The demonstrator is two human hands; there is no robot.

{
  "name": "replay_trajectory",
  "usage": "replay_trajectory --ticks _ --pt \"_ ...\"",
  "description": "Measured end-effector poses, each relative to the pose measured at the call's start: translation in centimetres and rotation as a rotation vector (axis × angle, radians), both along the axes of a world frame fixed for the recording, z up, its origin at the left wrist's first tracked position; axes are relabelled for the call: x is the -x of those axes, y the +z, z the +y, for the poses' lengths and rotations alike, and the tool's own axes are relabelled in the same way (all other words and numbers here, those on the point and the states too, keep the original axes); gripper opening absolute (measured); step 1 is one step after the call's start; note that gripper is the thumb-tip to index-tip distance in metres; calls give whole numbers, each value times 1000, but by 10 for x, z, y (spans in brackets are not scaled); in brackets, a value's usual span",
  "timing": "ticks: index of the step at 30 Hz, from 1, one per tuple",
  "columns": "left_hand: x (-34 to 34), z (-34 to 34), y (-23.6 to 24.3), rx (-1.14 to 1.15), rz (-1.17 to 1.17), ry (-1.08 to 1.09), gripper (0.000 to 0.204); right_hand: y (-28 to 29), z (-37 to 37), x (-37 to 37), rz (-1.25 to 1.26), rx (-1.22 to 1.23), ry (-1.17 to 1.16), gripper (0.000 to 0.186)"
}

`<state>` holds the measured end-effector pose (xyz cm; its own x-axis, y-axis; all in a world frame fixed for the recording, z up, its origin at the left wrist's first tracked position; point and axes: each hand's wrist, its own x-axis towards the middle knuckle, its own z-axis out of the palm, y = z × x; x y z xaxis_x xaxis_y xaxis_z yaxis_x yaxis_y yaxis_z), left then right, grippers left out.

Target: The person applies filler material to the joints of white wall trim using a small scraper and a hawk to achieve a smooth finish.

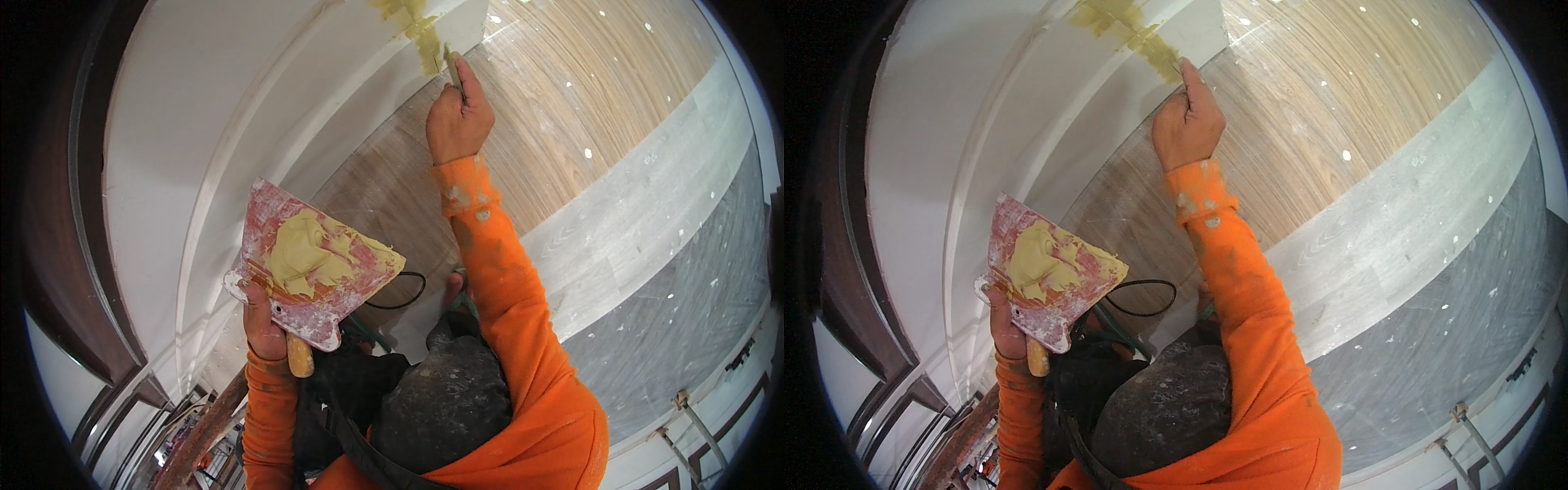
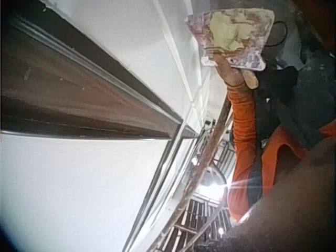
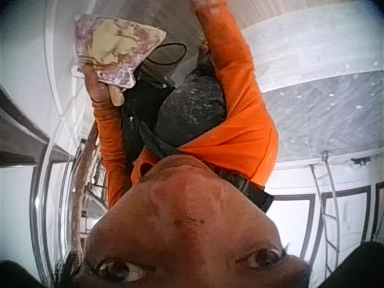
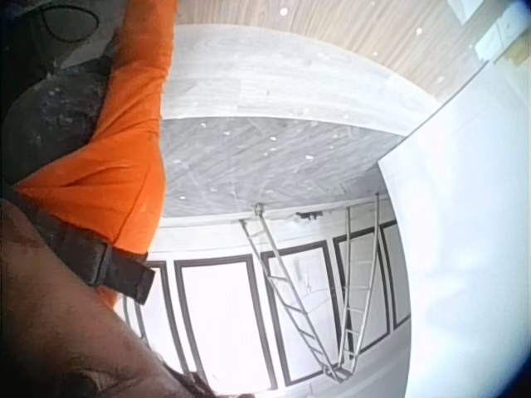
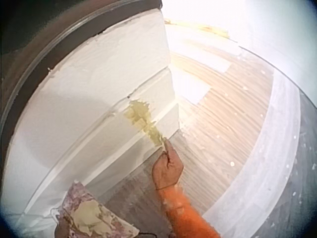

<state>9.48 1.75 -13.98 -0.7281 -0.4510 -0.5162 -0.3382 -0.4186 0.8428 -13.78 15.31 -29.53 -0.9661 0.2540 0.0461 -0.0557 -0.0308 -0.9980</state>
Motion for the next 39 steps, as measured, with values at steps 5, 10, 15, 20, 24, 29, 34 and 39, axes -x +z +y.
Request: replay_trajectory --ticks 5,10,15,20,24,29,34,39 --pt "1 0 -2 8 -5 0 58 -14 -37 -6 167 -223 -68 39" --pt "0 -2 -2 55 -29 -20 59 -9 -8 -27 36 -129 199 37" --pt "3 0 -2 44 -21 -20 60 1 10 6 -127 22 53 34" --pt "2 0 -1 -1 -2 -38 59 -1 -2 -3 82 -149 76 34" --pt "3 1 1 19 -12 -29 59 -10 7 -13 -31 -112 179 36" --pt "1 1 1 58 -25 -6 59 -38 -18 2 49 -111 -8 44" --pt "1 -2 -4 80 -19 -17 59 -49 -42 -23 288 -392 10 49" --pt "3 1 0 78 -33 -18 59 -40 2 -27 -116 -160 157 39"
